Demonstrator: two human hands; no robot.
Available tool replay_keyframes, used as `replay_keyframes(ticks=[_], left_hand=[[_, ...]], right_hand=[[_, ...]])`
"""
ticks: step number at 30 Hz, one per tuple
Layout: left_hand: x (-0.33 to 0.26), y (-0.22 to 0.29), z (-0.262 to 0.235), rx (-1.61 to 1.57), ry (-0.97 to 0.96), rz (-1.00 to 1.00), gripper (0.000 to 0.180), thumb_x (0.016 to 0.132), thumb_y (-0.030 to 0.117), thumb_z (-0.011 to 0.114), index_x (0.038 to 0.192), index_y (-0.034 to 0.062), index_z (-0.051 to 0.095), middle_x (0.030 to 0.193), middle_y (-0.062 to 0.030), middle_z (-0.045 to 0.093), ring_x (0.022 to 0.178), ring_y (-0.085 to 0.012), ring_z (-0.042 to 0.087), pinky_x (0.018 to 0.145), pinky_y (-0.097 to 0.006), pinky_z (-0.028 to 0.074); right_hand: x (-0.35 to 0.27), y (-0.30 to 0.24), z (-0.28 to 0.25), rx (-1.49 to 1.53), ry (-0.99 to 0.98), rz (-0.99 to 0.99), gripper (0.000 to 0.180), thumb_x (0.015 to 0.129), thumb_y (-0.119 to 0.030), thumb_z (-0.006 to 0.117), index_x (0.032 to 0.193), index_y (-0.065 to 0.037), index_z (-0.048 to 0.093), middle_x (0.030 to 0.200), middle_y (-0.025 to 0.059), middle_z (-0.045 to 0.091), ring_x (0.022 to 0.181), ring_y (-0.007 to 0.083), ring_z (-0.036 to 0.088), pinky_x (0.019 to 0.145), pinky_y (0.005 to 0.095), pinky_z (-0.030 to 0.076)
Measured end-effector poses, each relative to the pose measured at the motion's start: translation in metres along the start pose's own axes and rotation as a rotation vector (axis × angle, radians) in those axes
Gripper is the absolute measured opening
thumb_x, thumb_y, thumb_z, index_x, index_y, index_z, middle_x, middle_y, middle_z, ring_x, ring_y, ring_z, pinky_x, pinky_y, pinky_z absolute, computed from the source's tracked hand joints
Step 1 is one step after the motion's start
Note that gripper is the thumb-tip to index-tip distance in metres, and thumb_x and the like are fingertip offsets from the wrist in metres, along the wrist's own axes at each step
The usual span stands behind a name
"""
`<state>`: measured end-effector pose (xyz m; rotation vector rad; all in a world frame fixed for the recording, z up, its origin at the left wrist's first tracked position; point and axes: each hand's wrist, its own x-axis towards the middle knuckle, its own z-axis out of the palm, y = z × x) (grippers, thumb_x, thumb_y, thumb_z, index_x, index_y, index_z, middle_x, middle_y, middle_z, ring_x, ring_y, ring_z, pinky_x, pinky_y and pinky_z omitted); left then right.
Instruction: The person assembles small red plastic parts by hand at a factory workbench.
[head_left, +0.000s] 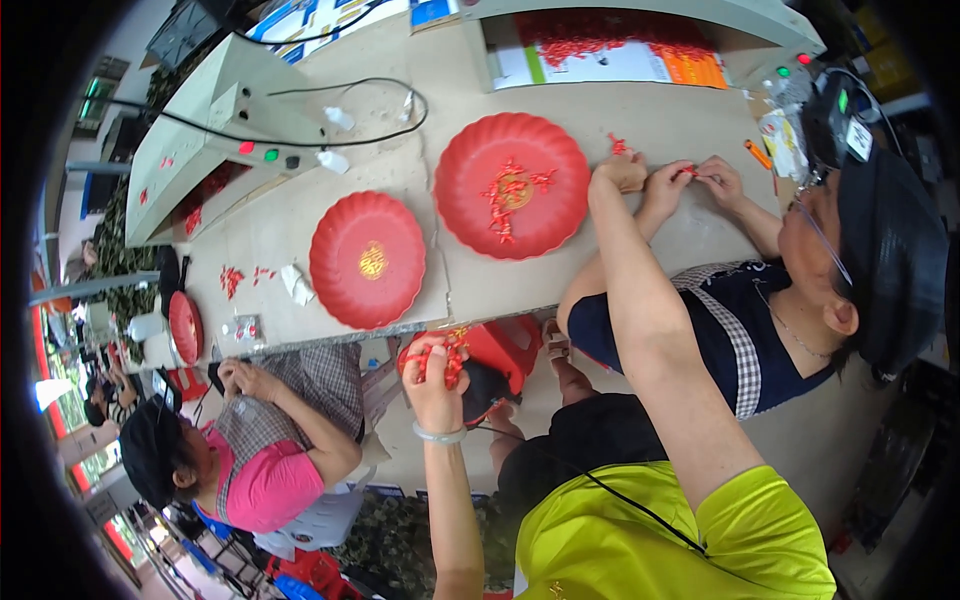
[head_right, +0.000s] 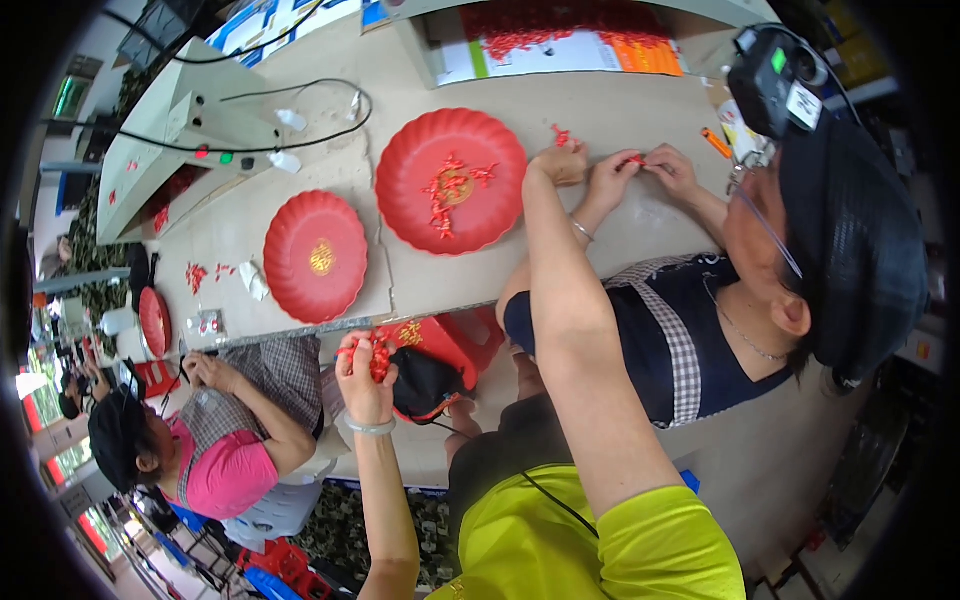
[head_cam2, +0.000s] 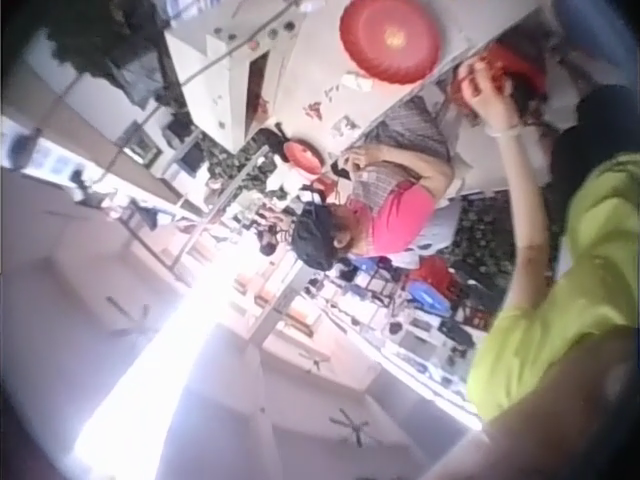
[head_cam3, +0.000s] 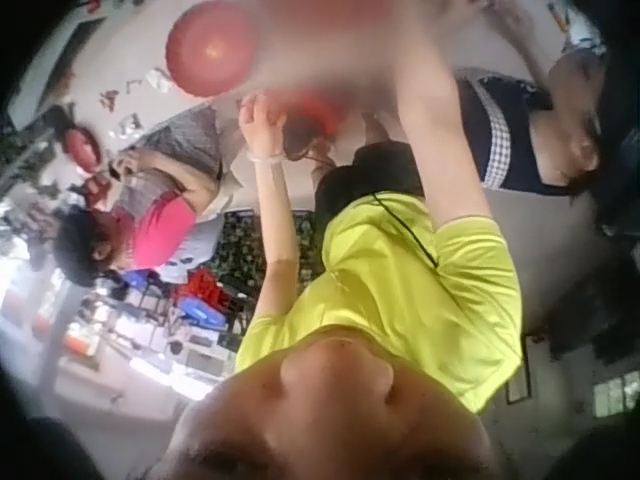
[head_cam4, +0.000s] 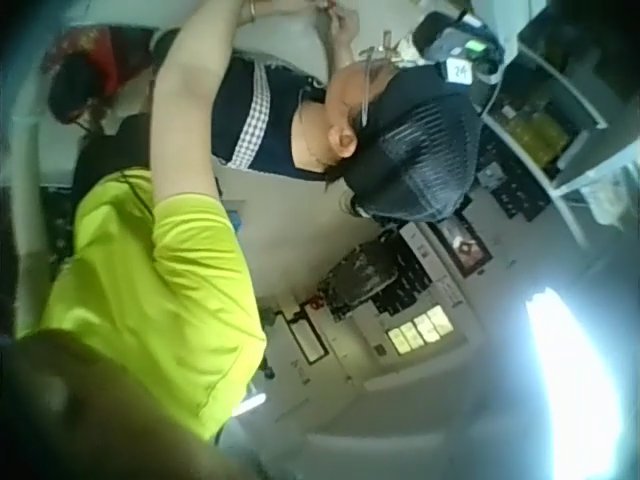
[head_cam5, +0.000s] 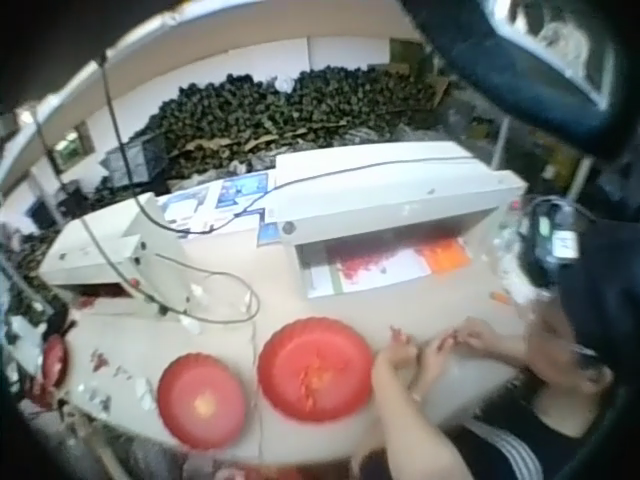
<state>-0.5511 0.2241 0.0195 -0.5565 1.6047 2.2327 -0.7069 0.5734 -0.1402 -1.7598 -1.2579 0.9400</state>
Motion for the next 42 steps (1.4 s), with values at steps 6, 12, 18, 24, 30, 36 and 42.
replay_keyframes(ticks=[6,12,18,24,30,36,42], left_hand=[[0.019,0.003,0.016,-0.089,0.065,-0.047,0.007,0.091,0.016,0.053,0.094,0.0087,0.053,0.088,-0.0034,0.058,0.070,-0.0124,0.059,0.041,-0.020,0.035],[0.014,0.006,0.016,-0.100,0.050,-0.060,0.008,0.092,0.018,0.053,0.092,0.0102,0.052,0.085,-0.0012,0.056,0.071,-0.0116,0.059,0.042,-0.020,0.036],[0.015,-0.002,0.004,-0.078,0.094,-0.079,0.008,0.091,0.018,0.055,0.093,0.0101,0.053,0.082,-0.0008,0.057,0.069,-0.0105,0.059,0.041,-0.021,0.037],[0.093,-0.001,0.032,0.319,0.074,0.003,0.016,0.083,0.020,0.065,0.089,0.0065,0.059,0.072,-0.0020,0.061,0.059,-0.0091,0.058,0.041,-0.023,0.042],[0.196,0.002,0.088,1.169,-0.029,0.320,0.030,0.075,0.024,0.071,0.093,0.0031,0.063,0.086,-0.0100,0.064,0.077,-0.0203,0.063,0.063,-0.033,0.053],[0.230,-0.017,0.108,1.826,-0.207,0.329,0.056,0.070,0.028,0.075,0.118,0.0091,0.055,0.136,-0.0153,0.035,0.123,-0.0325,0.038,0.091,-0.045,0.044],[0.180,0.003,0.114,1.531,-0.123,0.821,0.059,0.077,0.022,0.068,0.129,0.0138,0.043,0.137,-0.0157,0.033,0.127,-0.0334,0.029,0.093,-0.056,0.036]], right_hand=[[-0.095,-0.019,-0.028,0.167,-0.685,-0.715,0.017,0.071,0.002,0.062,0.087,-0.005,0.065,0.086,0.0127,0.064,0.084,0.0293,0.058,0.077,0.0400,0.045],[-0.130,0.005,-0.021,-0.225,-1.118,-1.105,0.019,0.069,-0.004,0.068,0.088,-0.009,0.068,0.088,0.0068,0.063,0.099,0.0253,0.052,0.087,0.0375,0.041],[-0.144,0.002,-0.026,-0.595,-0.966,-1.251,0.026,0.064,-0.017,0.076,0.086,-0.006,0.067,0.092,0.0051,0.064,0.101,0.0216,0.049,0.087,0.0332,0.039],[-0.140,-0.003,-0.041,-0.584,-0.960,-1.296,0.019,0.067,-0.002,0.069,0.086,-0.005,0.064,0.095,0.0087,0.061,0.094,0.0239,0.053,0.082,0.0350,0.042],[-0.158,-0.027,-0.104,0.287,-0.675,-0.175,0.015,0.074,0.007,0.063,0.087,0.002,0.059,0.094,0.0108,0.059,0.080,0.0193,0.061,0.073,0.0305,0.050],[-0.149,-0.036,-0.189,0.711,-0.950,0.482,0.018,0.083,0.003,0.060,0.100,0.004,0.054,0.098,0.0130,0.060,0.088,0.0221,0.061,0.089,0.0331,0.050],[-0.154,-0.059,-0.232,0.743,-1.078,0.530,0.020,0.083,0.002,0.061,0.101,0.004,0.052,0.098,0.0152,0.061,0.094,0.0250,0.062,0.089,0.0321,0.050]])
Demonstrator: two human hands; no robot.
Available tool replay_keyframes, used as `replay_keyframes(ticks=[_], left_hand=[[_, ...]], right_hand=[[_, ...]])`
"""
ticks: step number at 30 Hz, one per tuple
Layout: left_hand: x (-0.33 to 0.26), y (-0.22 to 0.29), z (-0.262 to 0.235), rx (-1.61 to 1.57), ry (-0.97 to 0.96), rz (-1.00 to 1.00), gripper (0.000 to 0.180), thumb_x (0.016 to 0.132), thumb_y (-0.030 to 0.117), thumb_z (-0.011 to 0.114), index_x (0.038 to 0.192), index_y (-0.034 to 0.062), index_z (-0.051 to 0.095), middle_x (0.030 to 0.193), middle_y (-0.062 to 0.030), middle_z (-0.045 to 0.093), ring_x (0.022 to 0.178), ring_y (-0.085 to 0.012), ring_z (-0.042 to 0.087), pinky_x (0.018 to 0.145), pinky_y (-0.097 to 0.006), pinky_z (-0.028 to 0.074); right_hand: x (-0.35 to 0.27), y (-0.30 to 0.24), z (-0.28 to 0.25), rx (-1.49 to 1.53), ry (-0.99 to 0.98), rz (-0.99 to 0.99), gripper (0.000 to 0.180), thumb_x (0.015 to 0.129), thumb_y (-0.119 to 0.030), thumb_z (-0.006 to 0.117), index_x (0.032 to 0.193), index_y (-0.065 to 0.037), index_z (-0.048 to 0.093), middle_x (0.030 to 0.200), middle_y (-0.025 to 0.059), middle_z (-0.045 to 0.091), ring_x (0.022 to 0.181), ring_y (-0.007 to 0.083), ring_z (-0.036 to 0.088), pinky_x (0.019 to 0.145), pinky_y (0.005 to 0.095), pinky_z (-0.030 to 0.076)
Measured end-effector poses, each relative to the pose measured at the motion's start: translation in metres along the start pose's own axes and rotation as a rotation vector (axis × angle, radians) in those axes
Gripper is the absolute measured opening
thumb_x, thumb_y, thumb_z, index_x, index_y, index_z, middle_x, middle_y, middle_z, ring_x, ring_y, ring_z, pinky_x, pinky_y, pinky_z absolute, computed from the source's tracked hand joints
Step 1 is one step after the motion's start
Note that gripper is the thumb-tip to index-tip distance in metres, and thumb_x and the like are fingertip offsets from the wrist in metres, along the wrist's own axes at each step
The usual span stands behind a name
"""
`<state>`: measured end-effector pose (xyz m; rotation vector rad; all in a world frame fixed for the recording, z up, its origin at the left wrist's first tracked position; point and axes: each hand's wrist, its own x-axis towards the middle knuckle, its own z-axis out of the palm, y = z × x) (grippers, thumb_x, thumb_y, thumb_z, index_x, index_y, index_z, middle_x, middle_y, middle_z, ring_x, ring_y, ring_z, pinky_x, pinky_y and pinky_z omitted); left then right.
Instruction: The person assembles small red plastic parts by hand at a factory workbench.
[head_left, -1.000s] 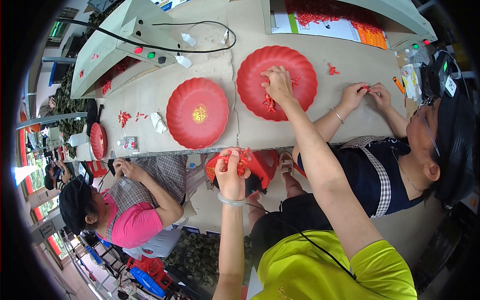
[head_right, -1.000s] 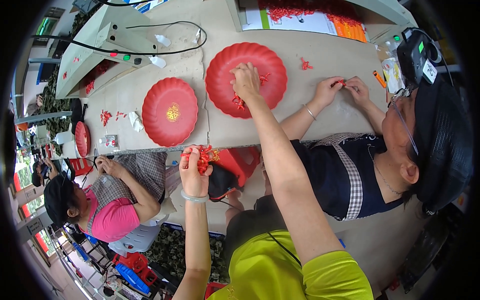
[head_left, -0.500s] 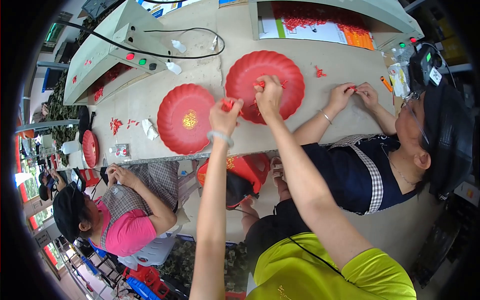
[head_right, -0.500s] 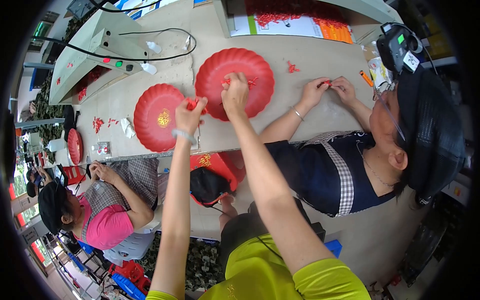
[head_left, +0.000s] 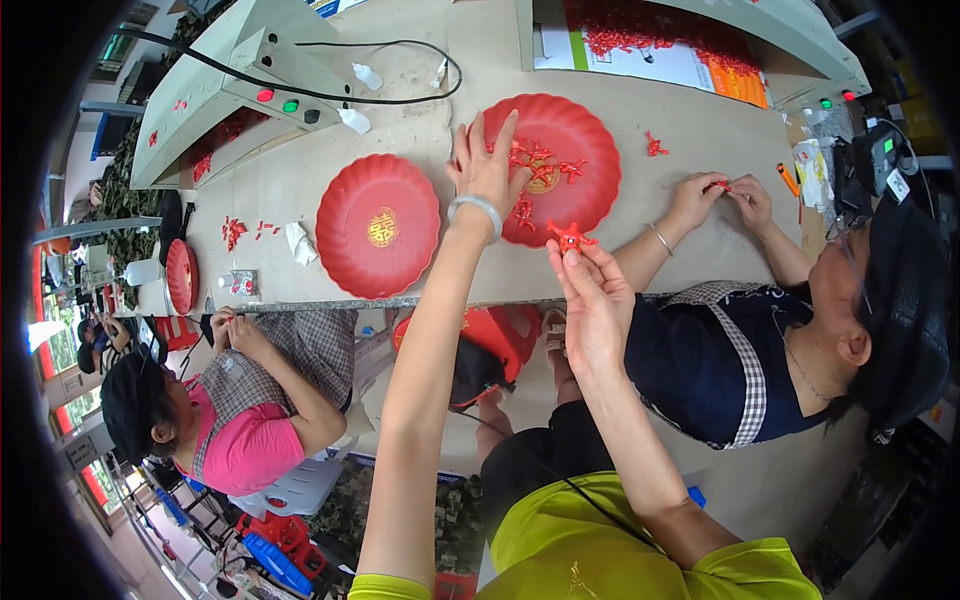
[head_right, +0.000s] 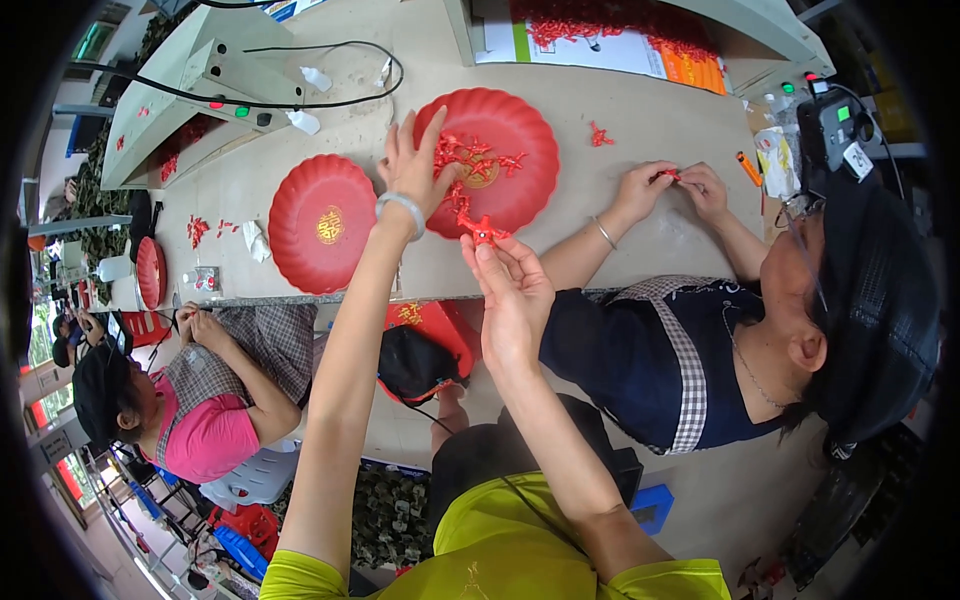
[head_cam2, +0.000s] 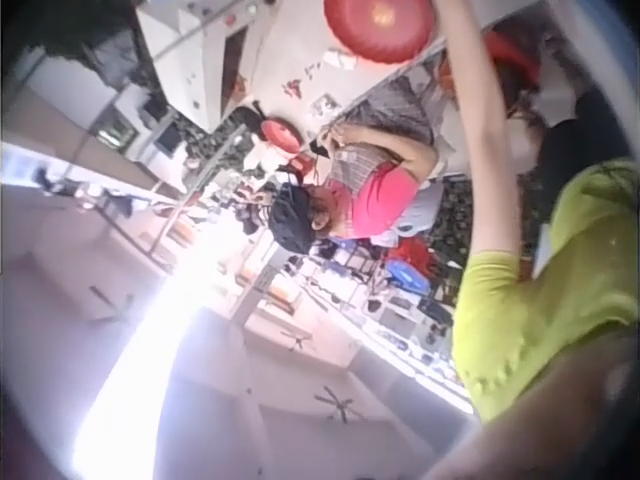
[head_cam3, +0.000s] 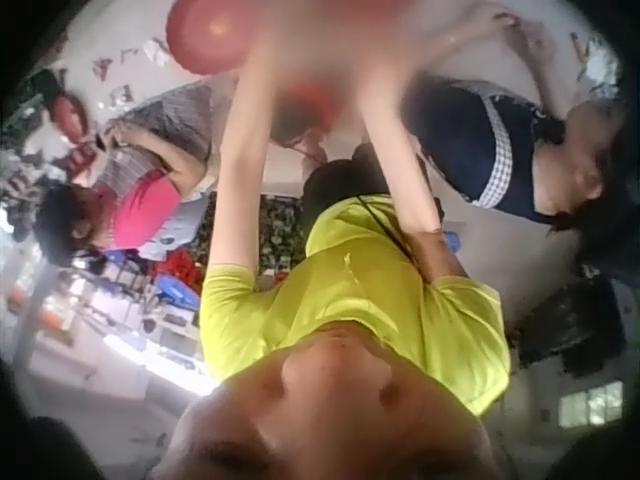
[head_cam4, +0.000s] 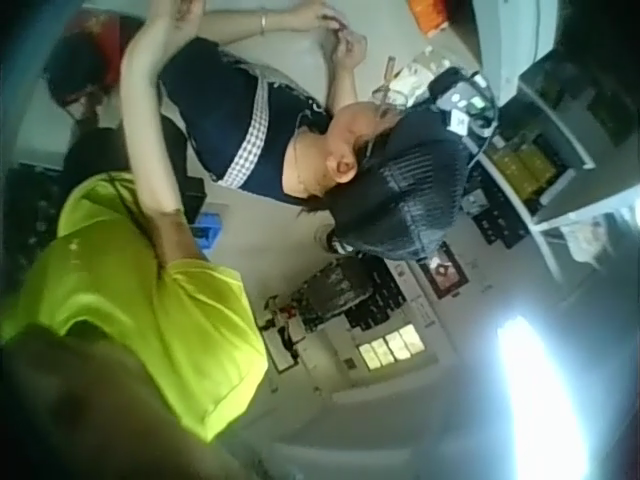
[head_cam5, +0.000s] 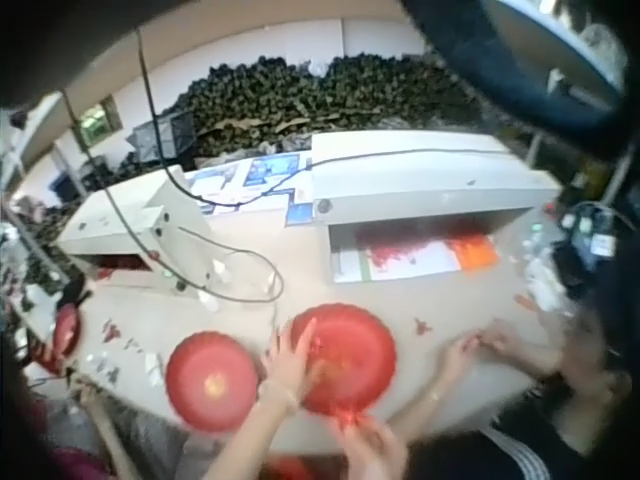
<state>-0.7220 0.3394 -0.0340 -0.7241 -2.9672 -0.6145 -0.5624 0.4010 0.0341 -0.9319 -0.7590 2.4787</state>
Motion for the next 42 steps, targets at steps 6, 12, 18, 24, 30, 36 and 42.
replay_keyframes(ticks=[6,12,18,24,30,36,42], left_hand=[[-0.093,0.023,-0.075,-1.143,-0.160,-0.231,0.025,0.091,0.011,0.052,0.112,-0.0011,0.059,0.105,-0.0067,0.062,0.092,-0.0131,0.058,0.081,-0.025,0.045],[-0.179,0.034,-0.088,-1.568,0.108,-0.522,0.019,0.089,0.007,0.058,0.103,-0.0045,0.060,0.095,-0.0045,0.062,0.080,-0.0071,0.056,0.072,-0.021,0.046],[-0.204,0.021,-0.106,-1.638,0.134,-0.700,0.018,0.087,0.007,0.059,0.101,-0.0053,0.060,0.087,-0.0053,0.064,0.076,-0.0092,0.058,0.069,-0.022,0.047],[-0.215,0.009,-0.116,-1.623,0.048,-0.665,0.022,0.088,0.008,0.059,0.105,-0.0058,0.058,0.087,-0.0088,0.064,0.071,-0.0133,0.060,0.065,-0.024,0.049],[-0.212,0.007,-0.122,-1.718,0.027,-0.694,0.030,0.087,0.007,0.058,0.115,-0.0047,0.052,0.092,-0.0120,0.064,0.073,-0.0158,0.062,0.065,-0.025,0.051],[-0.212,0.003,-0.125,-1.801,-0.033,-0.714,0.036,0.086,0.006,0.060,0.119,-0.0039,0.049,0.093,-0.0130,0.064,0.073,-0.0170,0.063,0.066,-0.025,0.052],[-0.206,0.003,-0.123,-1.985,-0.075,-0.779,0.036,0.086,0.005,0.059,0.120,-0.0041,0.048,0.092,-0.0145,0.064,0.071,-0.0172,0.064,0.065,-0.024,0.053]], right_hand=[[-0.027,-0.004,0.000,-0.118,-0.110,0.062,0.019,0.083,0.001,0.062,0.100,0.004,0.056,0.095,0.0147,0.064,0.087,0.0209,0.064,0.082,0.0308,0.053],[-0.060,0.010,-0.002,-0.427,-0.250,0.111,0.019,0.080,0.004,0.064,0.098,0.005,0.058,0.094,0.0122,0.065,0.083,0.0125,0.063,0.073,0.0217,0.051],[-0.066,0.018,-0.005,-0.811,-0.441,-0.087,0.026,0.080,0.003,0.064,0.105,0.004,0.057,0.091,0.0081,0.062,0.077,0.0087,0.059,0.069,0.0197,0.048],[-0.067,0.024,0.001,-0.794,-0.482,-0.079,0.013,0.081,0.001,0.063,0.094,0.002,0.066,0.089,0.0063,0.061,0.074,0.0080,0.057,0.065,0.0199,0.047],[-0.067,0.033,-0.003,-0.765,-0.478,-0.116,0.016,0.080,0.001,0.065,0.095,0.002,0.067,0.087,0.0066,0.062,0.073,0.0077,0.057,0.063,0.0193,0.046],[-0.067,0.028,0.004,-0.842,-0.492,-0.124,0.015,0.077,0.002,0.068,0.092,0.002,0.069,0.081,0.0056,0.062,0.070,0.0077,0.056,0.061,0.0195,0.046],[-0.066,0.020,0.011,-0.682,-0.398,0.062,0.015,0.077,0.001,0.067,0.092,0.002,0.069,0.078,0.0044,0.061,0.066,0.0075,0.053,0.059,0.0193,0.043]])
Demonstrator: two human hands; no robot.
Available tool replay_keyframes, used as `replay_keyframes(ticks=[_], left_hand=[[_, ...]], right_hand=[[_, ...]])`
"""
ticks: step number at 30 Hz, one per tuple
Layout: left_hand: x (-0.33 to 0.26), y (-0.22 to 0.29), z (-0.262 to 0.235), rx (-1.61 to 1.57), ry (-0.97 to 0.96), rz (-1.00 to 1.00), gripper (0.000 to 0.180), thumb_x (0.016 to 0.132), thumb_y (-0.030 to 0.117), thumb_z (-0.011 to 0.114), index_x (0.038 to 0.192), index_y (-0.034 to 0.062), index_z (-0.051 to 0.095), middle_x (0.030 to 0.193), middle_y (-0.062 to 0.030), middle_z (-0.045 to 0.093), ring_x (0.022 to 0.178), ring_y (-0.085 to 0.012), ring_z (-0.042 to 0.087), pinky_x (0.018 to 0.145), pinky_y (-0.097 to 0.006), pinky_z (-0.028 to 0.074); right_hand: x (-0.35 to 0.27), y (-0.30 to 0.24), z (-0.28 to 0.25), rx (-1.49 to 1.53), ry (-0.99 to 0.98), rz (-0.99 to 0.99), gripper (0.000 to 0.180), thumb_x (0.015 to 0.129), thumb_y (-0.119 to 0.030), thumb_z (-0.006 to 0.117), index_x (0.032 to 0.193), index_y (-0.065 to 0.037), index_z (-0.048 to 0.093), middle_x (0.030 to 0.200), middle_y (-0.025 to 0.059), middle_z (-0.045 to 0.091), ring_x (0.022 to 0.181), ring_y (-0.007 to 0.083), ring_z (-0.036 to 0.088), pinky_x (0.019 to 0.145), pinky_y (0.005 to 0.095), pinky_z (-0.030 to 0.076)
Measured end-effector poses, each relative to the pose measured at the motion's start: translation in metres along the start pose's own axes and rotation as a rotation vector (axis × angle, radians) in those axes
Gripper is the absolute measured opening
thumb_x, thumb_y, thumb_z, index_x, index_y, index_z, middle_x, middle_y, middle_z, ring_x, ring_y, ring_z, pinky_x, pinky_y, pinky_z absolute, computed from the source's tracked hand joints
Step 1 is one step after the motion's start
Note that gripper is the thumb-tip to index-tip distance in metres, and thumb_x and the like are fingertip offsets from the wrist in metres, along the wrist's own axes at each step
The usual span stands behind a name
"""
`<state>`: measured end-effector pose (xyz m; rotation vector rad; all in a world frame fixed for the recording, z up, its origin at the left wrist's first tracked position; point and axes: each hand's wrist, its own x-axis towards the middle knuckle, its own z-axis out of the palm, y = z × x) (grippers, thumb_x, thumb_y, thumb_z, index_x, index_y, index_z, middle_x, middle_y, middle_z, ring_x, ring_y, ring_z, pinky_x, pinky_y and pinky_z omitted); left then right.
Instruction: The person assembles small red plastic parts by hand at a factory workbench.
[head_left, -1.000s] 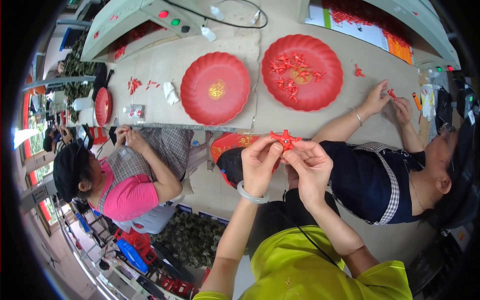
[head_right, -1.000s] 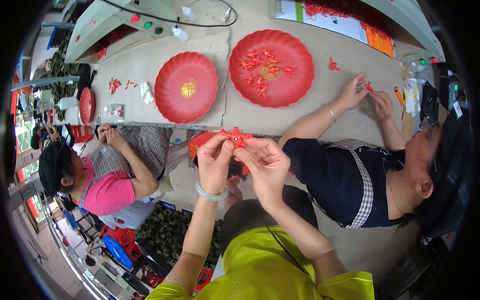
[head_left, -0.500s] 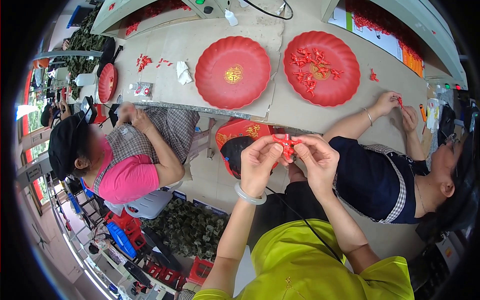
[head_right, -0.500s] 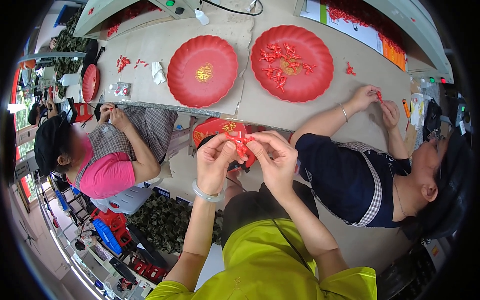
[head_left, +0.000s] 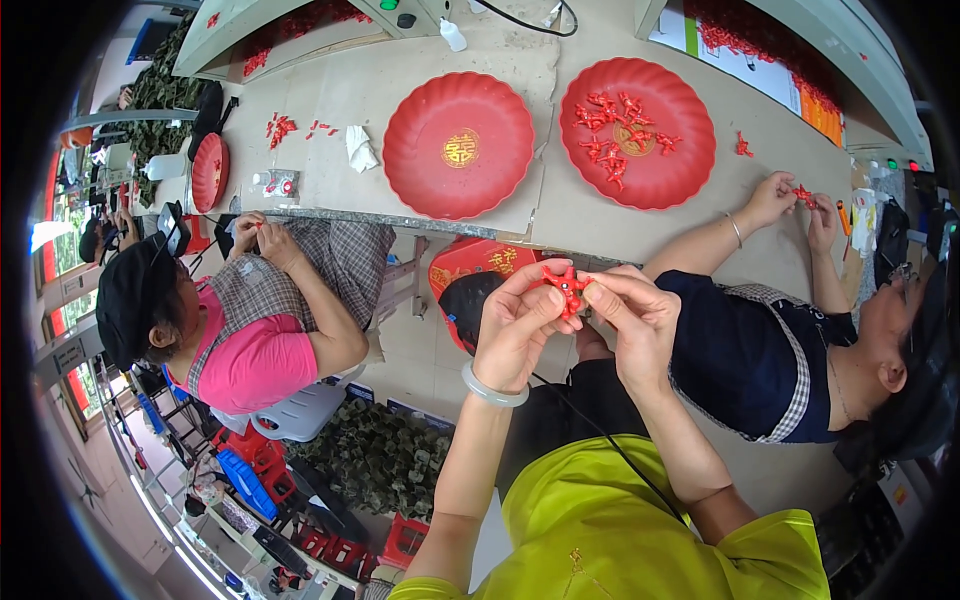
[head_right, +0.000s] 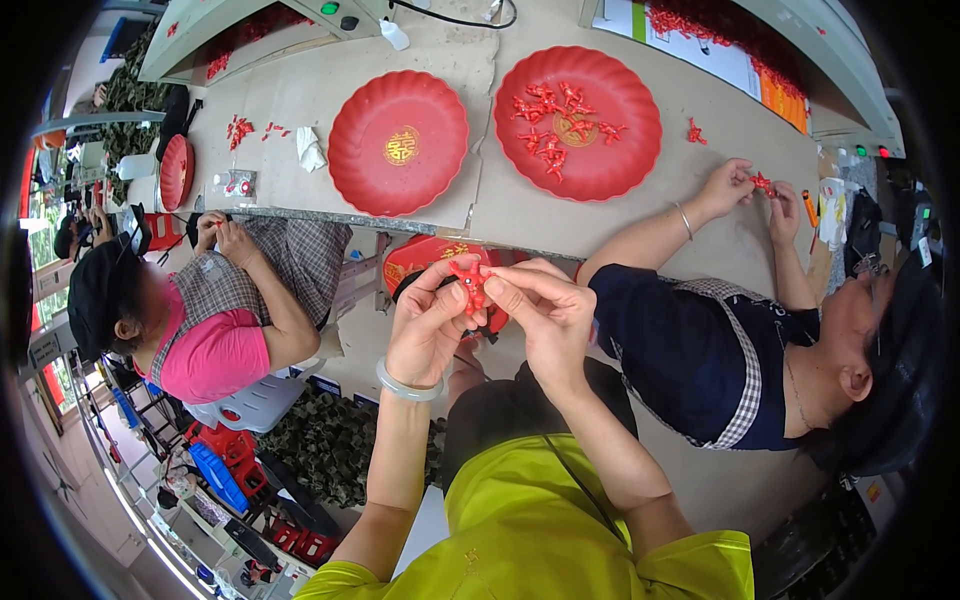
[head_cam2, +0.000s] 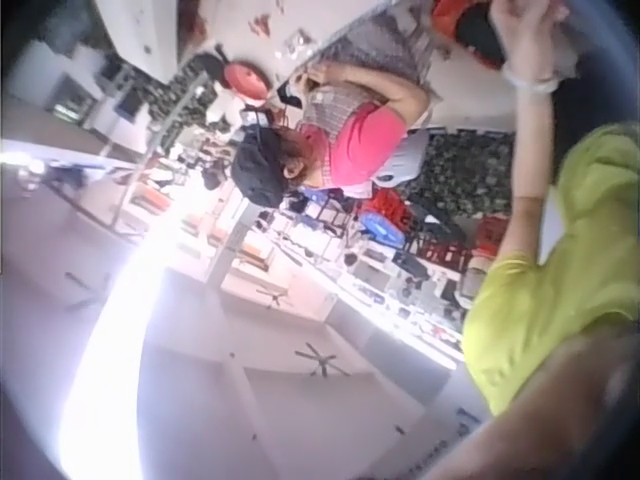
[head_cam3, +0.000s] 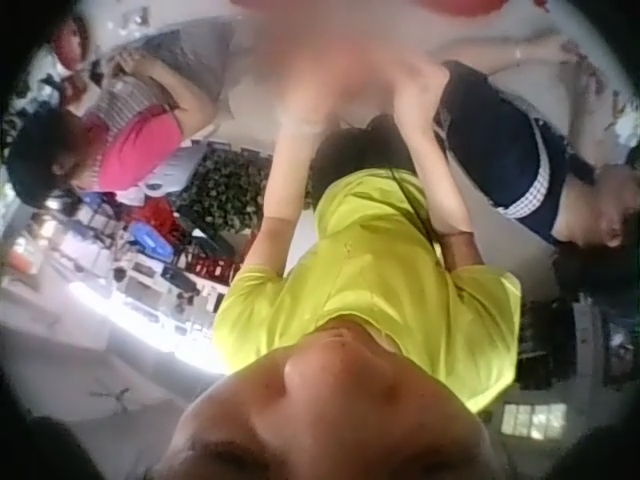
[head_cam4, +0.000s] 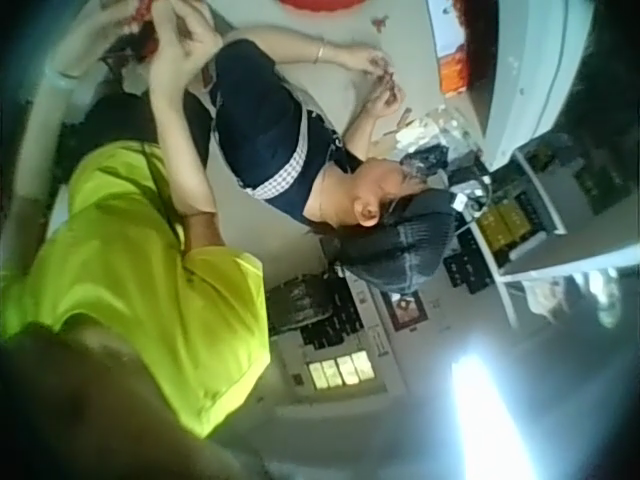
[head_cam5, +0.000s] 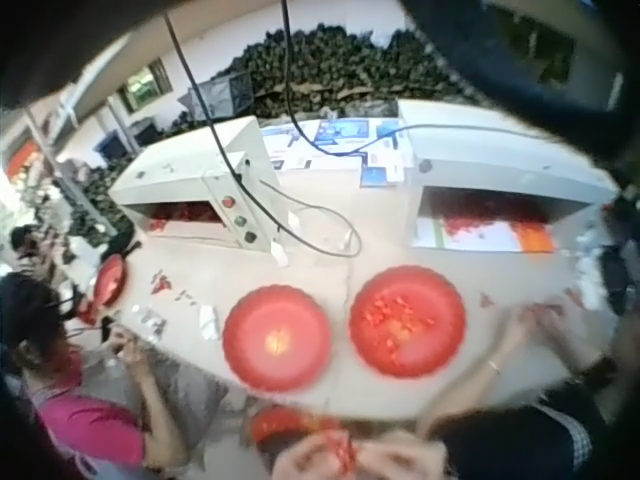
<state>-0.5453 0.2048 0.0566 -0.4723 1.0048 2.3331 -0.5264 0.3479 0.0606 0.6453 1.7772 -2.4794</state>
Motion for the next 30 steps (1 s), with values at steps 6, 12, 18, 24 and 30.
replay_keyframes(ticks=[6,12,18,24,30], left_hand=[[0.001,-0.005,0.001,-0.128,0.010,-0.078,0.038,0.087,0.006,0.057,0.122,-0.0047,0.045,0.089,-0.0170,0.064,0.071,-0.0171,0.064,0.063,-0.022,0.053],[0.001,-0.006,0.005,-0.190,0.004,-0.108,0.037,0.088,0.005,0.056,0.122,-0.0046,0.045,0.088,-0.0164,0.063,0.072,-0.0170,0.063,0.063,-0.023,0.053],[-0.002,-0.007,0.012,0.053,-0.044,0.069,0.038,0.085,0.005,0.060,0.121,-0.0025,0.047,0.090,-0.0107,0.063,0.074,-0.0153,0.062,0.065,-0.023,0.050],[-0.004,-0.011,0.016,0.230,0.011,0.204,0.038,0.084,0.003,0.061,0.119,-0.0029,0.048,0.090,-0.0099,0.063,0.072,-0.0135,0.061,0.064,-0.023,0.049],[-0.008,-0.008,0.001,0.231,0.102,0.219,0.039,0.085,0.002,0.058,0.121,-0.0043,0.046,0.093,-0.0153,0.063,0.072,-0.0137,0.060,0.066,-0.022,0.048]], right_hand=[[0.002,-0.003,-0.001,0.189,-0.006,0.151,0.013,0.079,-0.004,0.065,0.090,0.001,0.070,0.073,0.0044,0.062,0.059,0.0070,0.049,0.053,0.0194,0.037],[0.001,-0.006,-0.001,0.260,-0.005,0.207,0.013,0.079,-0.006,0.064,0.088,0.001,0.070,0.072,0.0040,0.062,0.059,0.0078,0.049,0.054,0.0201,0.037],[-0.001,-0.001,-0.004,0.304,-0.038,0.166,0.013,0.081,-0.006,0.063,0.090,0.001,0.069,0.073,0.0027,0.059,0.060,0.0077,0.049,0.057,0.0204,0.037],[-0.002,0.007,-0.007,0.327,-0.080,0.089,0.016,0.084,-0.007,0.061,0.096,0.002,0.067,0.077,0.0029,0.059,0.061,0.0078,0.049,0.058,0.0209,0.038],[0.048,0.035,-0.019,0.333,0.290,0.213,0.021,0.087,-0.008,0.056,0.105,0.002,0.061,0.081,0.0044,0.059,0.061,0.0088,0.050,0.057,0.0219,0.041]])
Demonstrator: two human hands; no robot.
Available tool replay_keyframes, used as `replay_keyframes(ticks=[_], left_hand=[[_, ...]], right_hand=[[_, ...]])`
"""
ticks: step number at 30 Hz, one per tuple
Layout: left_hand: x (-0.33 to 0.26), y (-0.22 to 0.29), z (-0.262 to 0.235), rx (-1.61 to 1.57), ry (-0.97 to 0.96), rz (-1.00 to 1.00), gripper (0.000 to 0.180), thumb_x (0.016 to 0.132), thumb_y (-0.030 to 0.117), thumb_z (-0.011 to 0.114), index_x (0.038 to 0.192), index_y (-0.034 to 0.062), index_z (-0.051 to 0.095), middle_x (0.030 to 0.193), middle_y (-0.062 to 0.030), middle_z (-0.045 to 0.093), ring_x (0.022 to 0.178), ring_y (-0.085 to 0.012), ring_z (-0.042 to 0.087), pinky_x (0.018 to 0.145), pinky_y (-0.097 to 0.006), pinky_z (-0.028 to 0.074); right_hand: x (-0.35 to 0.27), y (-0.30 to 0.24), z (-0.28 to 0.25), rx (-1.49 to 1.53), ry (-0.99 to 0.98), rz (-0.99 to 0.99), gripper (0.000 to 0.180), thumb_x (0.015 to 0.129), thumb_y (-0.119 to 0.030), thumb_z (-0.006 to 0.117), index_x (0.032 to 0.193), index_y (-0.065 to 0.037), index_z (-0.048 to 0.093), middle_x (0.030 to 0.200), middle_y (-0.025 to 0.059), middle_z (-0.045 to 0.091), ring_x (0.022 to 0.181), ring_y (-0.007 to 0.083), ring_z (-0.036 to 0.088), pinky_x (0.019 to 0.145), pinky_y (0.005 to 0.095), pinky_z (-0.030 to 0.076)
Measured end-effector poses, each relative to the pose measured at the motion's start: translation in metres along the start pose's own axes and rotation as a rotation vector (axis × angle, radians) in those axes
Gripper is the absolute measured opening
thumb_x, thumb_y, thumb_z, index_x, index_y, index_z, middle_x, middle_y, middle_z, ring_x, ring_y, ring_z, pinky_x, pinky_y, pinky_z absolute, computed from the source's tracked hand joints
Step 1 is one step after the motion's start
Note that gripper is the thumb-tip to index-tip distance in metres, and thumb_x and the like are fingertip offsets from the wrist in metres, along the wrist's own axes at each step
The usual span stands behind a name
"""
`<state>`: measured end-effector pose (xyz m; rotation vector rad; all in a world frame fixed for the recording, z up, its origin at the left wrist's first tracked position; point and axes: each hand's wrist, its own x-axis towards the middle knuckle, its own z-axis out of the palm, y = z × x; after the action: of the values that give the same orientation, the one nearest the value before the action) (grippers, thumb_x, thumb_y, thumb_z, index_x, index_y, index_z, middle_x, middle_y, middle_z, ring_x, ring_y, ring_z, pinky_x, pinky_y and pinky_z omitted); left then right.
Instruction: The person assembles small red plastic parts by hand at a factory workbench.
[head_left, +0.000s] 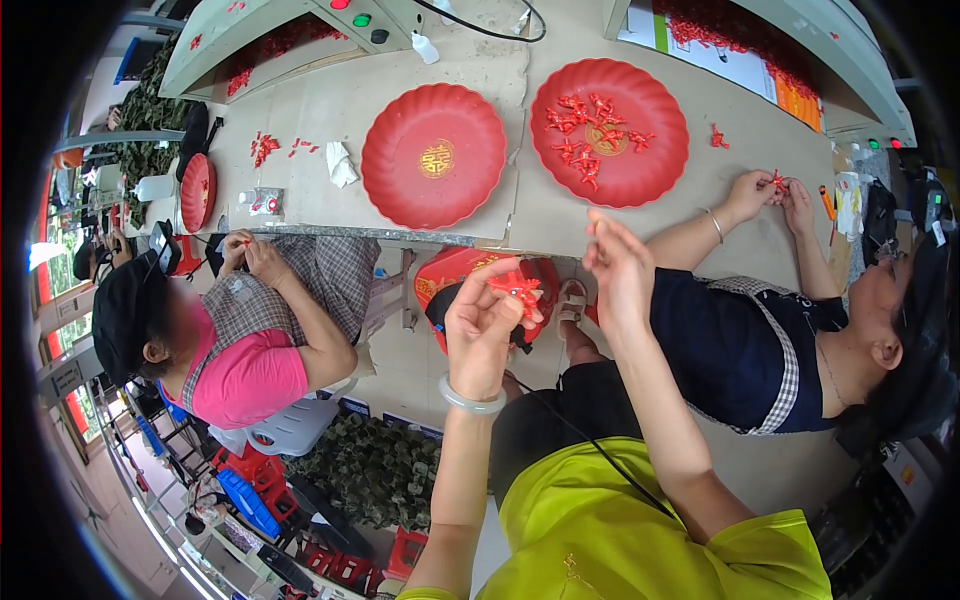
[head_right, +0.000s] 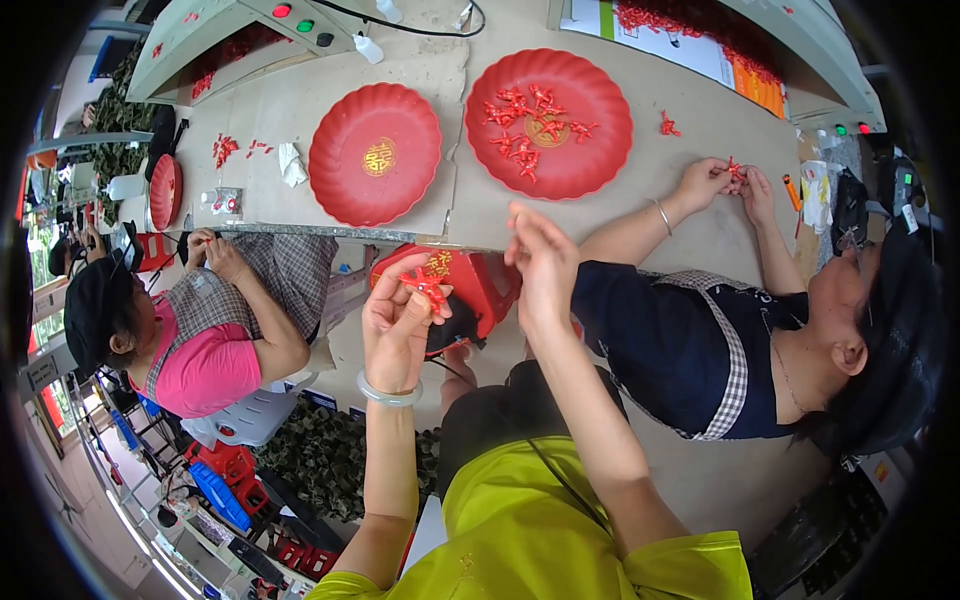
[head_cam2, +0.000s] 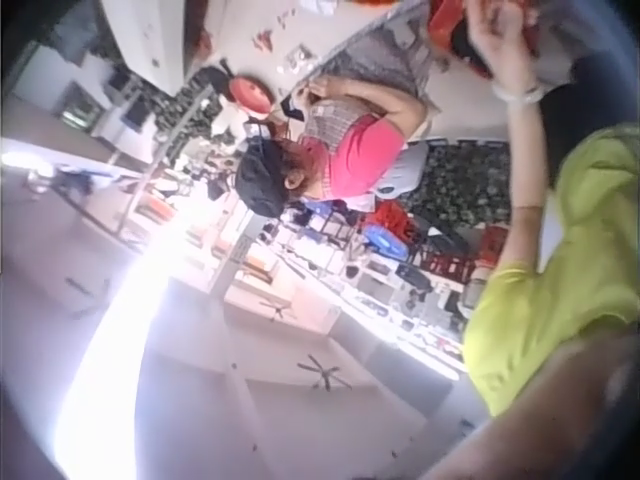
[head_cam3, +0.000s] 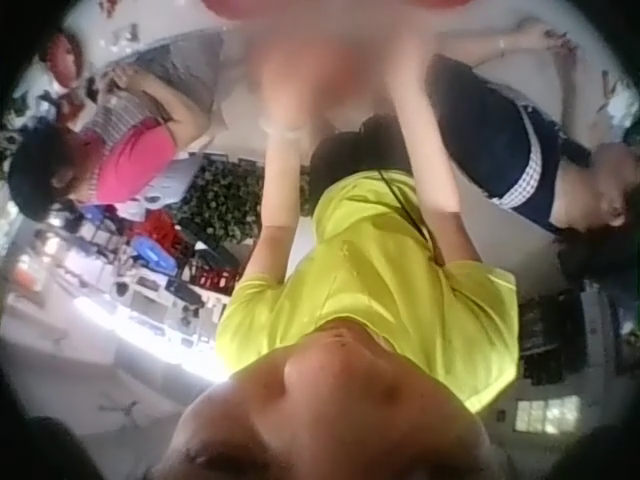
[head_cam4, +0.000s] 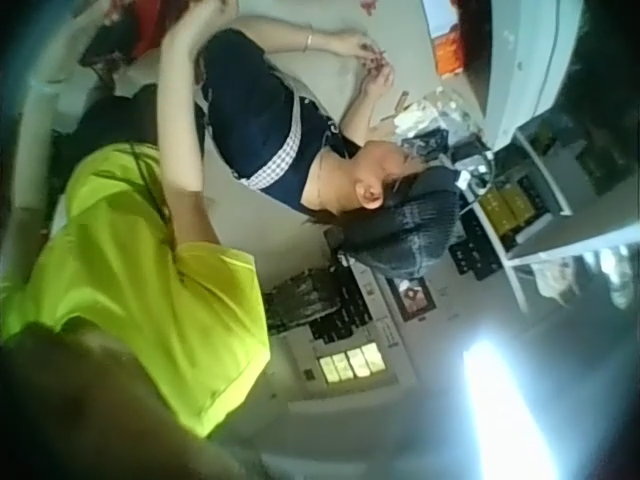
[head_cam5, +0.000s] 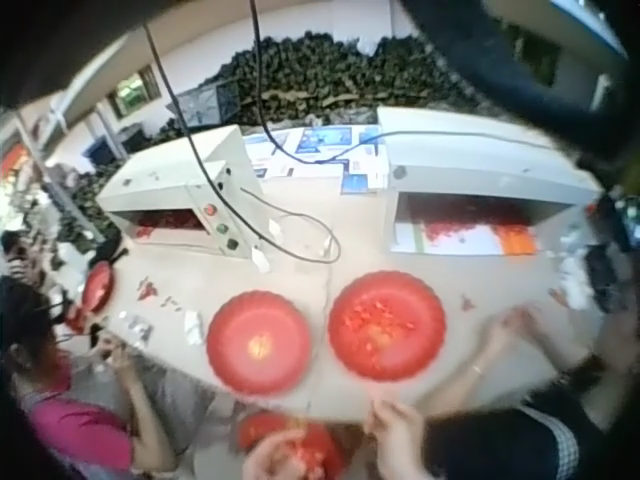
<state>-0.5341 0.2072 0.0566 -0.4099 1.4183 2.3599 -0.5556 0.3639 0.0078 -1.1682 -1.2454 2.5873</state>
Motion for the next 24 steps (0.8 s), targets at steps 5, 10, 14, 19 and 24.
replay_keyframes(ticks=[5,10,14,19,24], left_hand=[[-0.004,-0.002,-0.001,-0.048,0.036,-0.025,0.036,0.086,0.005,0.058,0.120,-0.0037,0.047,0.094,-0.0157,0.063,0.073,-0.0140,0.060,0.067,-0.022,0.048],[-0.006,-0.006,-0.005,-0.107,0.057,-0.027,0.033,0.088,0.009,0.055,0.118,-0.0024,0.048,0.090,-0.0130,0.062,0.075,-0.0152,0.060,0.071,-0.024,0.049],[-0.009,-0.011,-0.012,-0.160,0.043,-0.056,0.026,0.087,0.008,0.052,0.111,-0.0007,0.050,0.088,-0.0121,0.060,0.077,-0.0186,0.060,0.073,-0.027,0.049],[-0.007,-0.009,-0.001,-0.366,-0.036,-0.061,0.016,0.079,0.008,0.046,0.095,0.0034,0.045,0.088,-0.0129,0.055,0.085,-0.0280,0.059,0.074,-0.035,0.049],[0.002,-0.015,-0.009,-0.393,-0.065,-0.049,0.018,0.081,0.017,0.054,0.092,0.0049,0.046,0.085,-0.0088,0.050,0.076,-0.0206,0.050,0.064,-0.027,0.043]], right_hand=[[0.124,0.030,-0.001,-0.195,0.364,-0.365,0.020,0.083,-0.004,0.058,0.102,0.002,0.060,0.087,0.0084,0.059,0.072,0.0146,0.057,0.063,0.0281,0.047],[0.187,0.027,-0.001,-0.911,0.734,-0.554,0.034,0.075,-0.008,0.069,0.108,-0.005,0.060,0.099,0.0098,0.058,0.083,0.0231,0.062,0.071,0.0359,0.051],[0.182,0.021,0.012,-1.214,0.576,-0.545,0.038,0.069,-0.013,0.075,0.105,-0.019,0.063,0.103,0.0120,0.058,0.090,0.0304,0.061,0.077,0.0421,0.050],[0.174,0.019,0.017,-1.203,0.627,-0.495,0.030,0.073,-0.016,0.071,0.102,-0.011,0.064,0.094,0.0139,0.062,0.088,0.0318,0.062,0.073,0.0421,0.050],[0.130,0.015,0.021,-0.589,0.461,-0.362,0.023,0.080,-0.020,0.065,0.093,-0.001,0.063,0.073,0.0109,0.062,0.070,0.0210,0.062,0.063,0.0333,0.049]])
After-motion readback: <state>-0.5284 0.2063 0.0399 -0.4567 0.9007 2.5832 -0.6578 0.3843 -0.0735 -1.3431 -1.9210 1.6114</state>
